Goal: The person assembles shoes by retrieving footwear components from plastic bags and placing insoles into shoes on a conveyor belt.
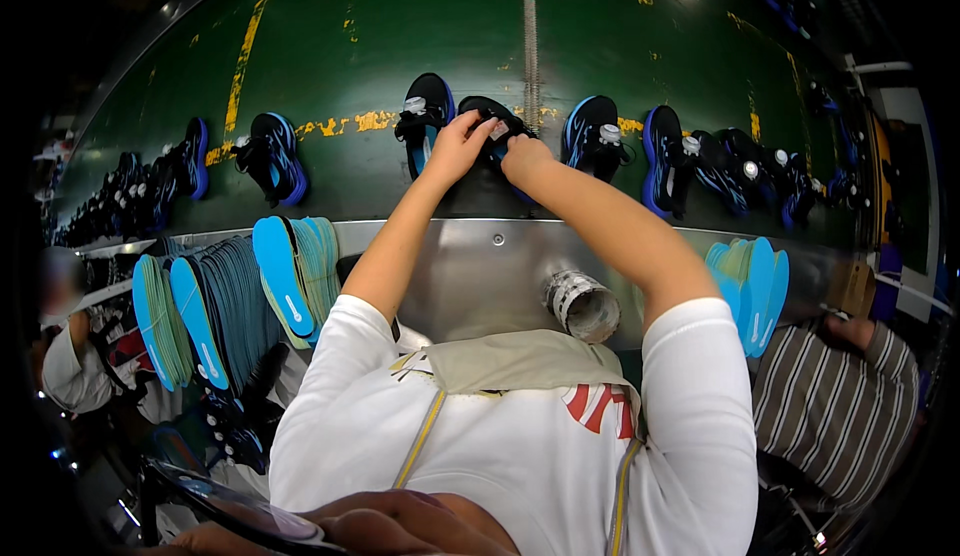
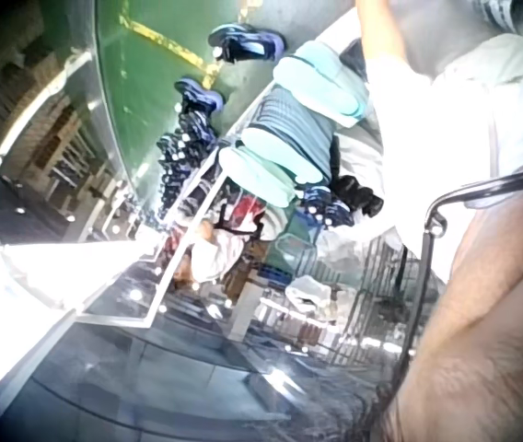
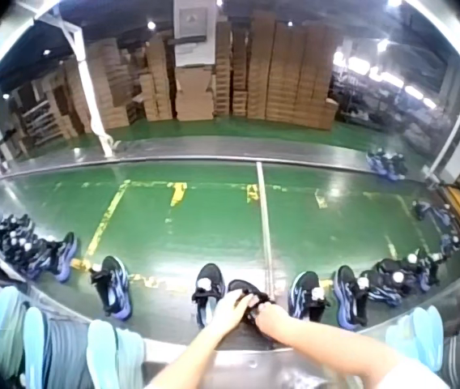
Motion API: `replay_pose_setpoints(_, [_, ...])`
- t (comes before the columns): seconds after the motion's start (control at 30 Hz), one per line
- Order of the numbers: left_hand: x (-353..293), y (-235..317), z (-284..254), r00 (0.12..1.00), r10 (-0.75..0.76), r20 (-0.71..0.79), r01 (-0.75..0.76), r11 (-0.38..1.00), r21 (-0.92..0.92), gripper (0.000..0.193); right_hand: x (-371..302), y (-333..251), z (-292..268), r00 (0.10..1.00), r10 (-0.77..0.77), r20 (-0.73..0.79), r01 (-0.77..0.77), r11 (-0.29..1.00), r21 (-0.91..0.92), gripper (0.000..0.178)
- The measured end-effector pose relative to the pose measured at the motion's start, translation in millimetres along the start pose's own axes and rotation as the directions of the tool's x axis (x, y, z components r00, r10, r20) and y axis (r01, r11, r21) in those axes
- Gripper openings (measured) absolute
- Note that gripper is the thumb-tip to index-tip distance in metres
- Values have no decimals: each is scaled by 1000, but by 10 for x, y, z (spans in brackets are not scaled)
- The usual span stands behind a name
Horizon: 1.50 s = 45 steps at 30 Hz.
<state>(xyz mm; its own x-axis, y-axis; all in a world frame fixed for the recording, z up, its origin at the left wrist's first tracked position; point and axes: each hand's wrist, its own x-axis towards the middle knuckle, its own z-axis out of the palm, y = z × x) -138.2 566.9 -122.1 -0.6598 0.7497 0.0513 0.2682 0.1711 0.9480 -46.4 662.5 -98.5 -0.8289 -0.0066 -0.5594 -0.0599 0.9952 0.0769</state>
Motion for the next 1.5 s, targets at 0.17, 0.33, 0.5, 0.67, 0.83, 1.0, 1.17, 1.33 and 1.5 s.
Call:
replay_pose_setpoints(0.17, [8,-45,-15,997,-59,47,59,998,-4,25,113,65,17,982,-77,172,94,992,-90,24])
replay_pose_setpoints(0.33, [-40,15,92,992,-101,-73,91,987,-136,35,206,108,42,970,-52,237,46,998,31,27])
replay_pose_setpoints(0.5, [-63,9,141,954,282,-103,-246,931,270,23,-81,154,4,962,-269,54,273,957,-100,26])
replay_pose_setpoints(0.67, [-98,108,271,981,188,-44,-159,916,368,31,-380,31,-109,981,-95,171,62,980,189,50])
replay_pose_setpoints(0.83, [67,182,263,992,128,-17,-99,838,536,37,-674,-87,71,926,182,-332,13,861,509,36])
replay_pose_setpoints(1.0, [329,274,-48,970,109,215,-213,808,550,34,-1916,94,70,612,447,-652,34,809,587,38])
replay_pose_setpoints(1.17, [300,281,-185,926,70,371,-352,515,782,18,-3091,43,592,506,727,-464,-266,643,718,39])
replay_pose_setpoints(1.33, [241,360,-202,925,169,340,-371,588,718,14,-3710,-323,649,447,855,-264,-496,482,722,51])
replay_pose_setpoints(1.5, [461,580,-410,980,175,-91,-133,928,348,15,-3973,-490,836,313,934,-174,-532,324,782,50])
